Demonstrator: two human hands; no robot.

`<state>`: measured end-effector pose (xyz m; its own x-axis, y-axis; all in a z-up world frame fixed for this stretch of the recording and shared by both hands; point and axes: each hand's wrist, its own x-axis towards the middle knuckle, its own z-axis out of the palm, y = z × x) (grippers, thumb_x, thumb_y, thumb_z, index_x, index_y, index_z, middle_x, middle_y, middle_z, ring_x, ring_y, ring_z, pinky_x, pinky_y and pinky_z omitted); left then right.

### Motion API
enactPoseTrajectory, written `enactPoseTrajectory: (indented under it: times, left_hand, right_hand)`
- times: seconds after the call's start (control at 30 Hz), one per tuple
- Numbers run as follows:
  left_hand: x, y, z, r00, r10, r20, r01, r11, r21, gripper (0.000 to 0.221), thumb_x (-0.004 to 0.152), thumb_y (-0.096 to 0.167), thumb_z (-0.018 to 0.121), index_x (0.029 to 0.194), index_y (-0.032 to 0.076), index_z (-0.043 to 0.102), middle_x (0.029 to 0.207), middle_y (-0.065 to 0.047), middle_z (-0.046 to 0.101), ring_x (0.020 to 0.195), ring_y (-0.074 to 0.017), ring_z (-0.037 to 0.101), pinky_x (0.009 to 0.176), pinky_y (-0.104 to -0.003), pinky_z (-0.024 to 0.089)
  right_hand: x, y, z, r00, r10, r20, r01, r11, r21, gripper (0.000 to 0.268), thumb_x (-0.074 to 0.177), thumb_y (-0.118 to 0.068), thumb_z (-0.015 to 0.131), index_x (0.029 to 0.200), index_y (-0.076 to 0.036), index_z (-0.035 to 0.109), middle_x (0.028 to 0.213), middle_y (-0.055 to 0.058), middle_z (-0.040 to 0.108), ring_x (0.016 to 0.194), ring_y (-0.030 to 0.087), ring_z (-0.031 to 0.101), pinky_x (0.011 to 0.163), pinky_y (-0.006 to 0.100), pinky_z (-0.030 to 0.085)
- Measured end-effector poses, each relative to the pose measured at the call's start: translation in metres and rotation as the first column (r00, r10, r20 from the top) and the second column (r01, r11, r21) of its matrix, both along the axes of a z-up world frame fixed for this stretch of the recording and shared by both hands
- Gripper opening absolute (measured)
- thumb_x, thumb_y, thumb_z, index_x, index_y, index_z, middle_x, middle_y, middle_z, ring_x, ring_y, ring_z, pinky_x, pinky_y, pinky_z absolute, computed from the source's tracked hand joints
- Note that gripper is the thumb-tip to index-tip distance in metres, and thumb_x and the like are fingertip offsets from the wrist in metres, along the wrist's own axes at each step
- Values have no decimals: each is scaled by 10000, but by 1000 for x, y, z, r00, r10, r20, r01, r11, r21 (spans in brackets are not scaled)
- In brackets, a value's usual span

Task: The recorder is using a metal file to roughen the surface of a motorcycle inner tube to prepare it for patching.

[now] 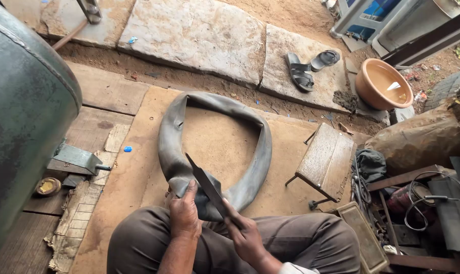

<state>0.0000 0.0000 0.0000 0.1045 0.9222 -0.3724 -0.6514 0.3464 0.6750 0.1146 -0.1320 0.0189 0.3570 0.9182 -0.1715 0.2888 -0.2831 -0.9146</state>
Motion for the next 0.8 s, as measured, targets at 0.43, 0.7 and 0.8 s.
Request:
enactPoseTrajectory:
  times: [0.43, 0.7, 0.8]
  left_hand:
    - [-2, 2, 1, 997, 73, -32, -74, 996, -59, 320, 982, 157, 715, 1142, -115, 659, 1028, -114, 694, 887, -207, 648, 803, -357, 527]
    - [1, 6, 17, 999, 49, 5, -49, 998, -42, 370, 931, 164, 670, 1258, 0, 618, 1160, -68, 687, 1087, -182, 633, 988, -328, 484]
    - [-1, 4, 22, 994, 42, -103, -50, 996, -69, 363, 938, 169, 665, 1253, -4, 616, 1158, -58, 673, 1081, -183, 630, 983, -340, 489]
  right_hand:
    - [-23, 58, 31, 995, 13, -96, 8, 976, 217, 505, 979, -78, 588, 1482, -103, 548, 794, -18, 625, 627, 61, 472, 554, 254, 458]
    - [15, -16, -31, 996, -69, -60, 75, 992, 106, 558, 972, -62, 594, 1521, -128, 518, 652, -50, 488, 565, 34, 424, 500, 221, 386]
    - [-5, 35, 2, 980, -101, -169, 124, 983, 133, 526, 995, -71, 558, 1515, -145, 526, 693, -69, 502, 553, 41, 399, 482, 230, 339]
